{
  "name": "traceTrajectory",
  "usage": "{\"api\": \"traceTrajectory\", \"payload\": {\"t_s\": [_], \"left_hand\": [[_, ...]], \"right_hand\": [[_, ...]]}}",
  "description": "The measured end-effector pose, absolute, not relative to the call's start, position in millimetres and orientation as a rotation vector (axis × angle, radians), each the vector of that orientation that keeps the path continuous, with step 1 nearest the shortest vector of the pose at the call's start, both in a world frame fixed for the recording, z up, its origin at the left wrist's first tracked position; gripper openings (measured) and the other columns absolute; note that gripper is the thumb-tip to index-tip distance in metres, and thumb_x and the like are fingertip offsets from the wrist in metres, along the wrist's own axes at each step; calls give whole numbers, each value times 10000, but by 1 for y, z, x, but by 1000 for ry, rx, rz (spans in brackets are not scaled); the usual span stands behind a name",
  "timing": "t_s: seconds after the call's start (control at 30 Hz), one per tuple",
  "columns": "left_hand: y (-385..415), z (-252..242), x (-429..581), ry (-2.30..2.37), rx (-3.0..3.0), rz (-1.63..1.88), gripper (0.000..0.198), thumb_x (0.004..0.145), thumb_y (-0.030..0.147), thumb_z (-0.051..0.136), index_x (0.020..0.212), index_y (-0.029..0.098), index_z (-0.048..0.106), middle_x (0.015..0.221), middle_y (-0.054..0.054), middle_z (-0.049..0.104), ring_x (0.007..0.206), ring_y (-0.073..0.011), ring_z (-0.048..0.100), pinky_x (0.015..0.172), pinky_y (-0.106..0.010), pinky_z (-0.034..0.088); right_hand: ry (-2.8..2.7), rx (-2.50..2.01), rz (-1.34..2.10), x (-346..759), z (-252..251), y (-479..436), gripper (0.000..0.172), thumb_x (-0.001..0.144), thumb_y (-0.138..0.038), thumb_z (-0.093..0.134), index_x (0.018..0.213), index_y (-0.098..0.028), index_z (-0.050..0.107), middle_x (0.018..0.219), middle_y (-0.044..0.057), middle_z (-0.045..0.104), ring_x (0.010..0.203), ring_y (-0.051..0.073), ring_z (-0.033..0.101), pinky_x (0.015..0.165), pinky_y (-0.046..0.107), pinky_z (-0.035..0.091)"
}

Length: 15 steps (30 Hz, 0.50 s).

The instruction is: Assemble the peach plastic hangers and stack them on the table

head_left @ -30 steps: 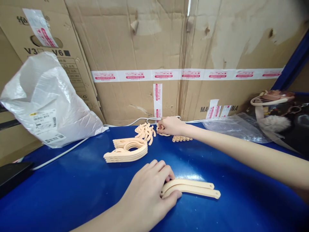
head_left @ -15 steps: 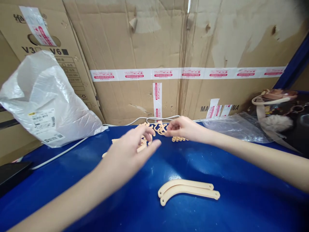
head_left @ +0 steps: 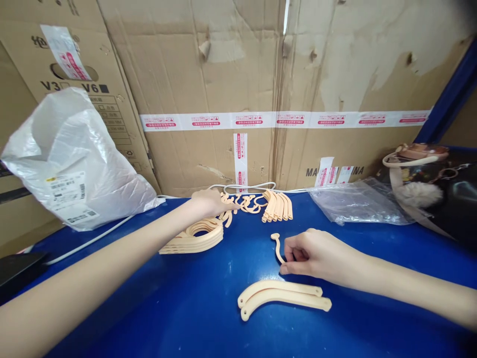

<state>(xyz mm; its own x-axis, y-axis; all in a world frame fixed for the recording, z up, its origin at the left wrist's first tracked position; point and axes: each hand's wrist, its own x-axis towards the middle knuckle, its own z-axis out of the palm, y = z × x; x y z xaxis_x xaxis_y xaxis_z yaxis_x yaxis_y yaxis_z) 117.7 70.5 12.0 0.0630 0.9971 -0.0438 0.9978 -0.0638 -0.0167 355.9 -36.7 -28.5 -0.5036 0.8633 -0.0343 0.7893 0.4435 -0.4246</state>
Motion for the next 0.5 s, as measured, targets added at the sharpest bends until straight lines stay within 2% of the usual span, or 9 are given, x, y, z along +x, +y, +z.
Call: {"api": "traceTrajectory", "payload": {"t_s": [0.1,0.17,0.27,0.5], "left_hand": [[70,7,124,2134,2294,-94,346,927,390,560,1177,151,571,1189,-100,600,1027,-241,607,874,-451,499],[71,6,123,2119,2300,-107,320,932,323,570,1204,158,549,1203,-94,577,1017,-232,604,852,-441,519],[75,5,117,2097,2285,-131,314,929,316,574,1200,158,552,1194,-93,581,1003,-228,609,835,-427,528],[88,6,103,2024,2219,-168,309,929,313,574,1194,156,555,1189,-91,584,997,-227,611,831,-424,530]], "right_hand": [[-2509,-1409,561,353,-25,-34,304,830,-469,613,702,-194,636,544,-51,570,472,77,429,466,207,269],[-2504,-1373,574,352,-24,-32,293,862,-442,578,710,-196,625,550,-50,601,471,76,445,490,203,296],[-2510,-1345,540,350,-25,-30,267,884,-401,551,718,-201,613,554,-48,625,470,78,459,517,206,317],[-2564,-1358,443,353,-29,-31,207,880,-333,543,740,-212,637,541,-53,578,469,78,442,496,202,287]]}}
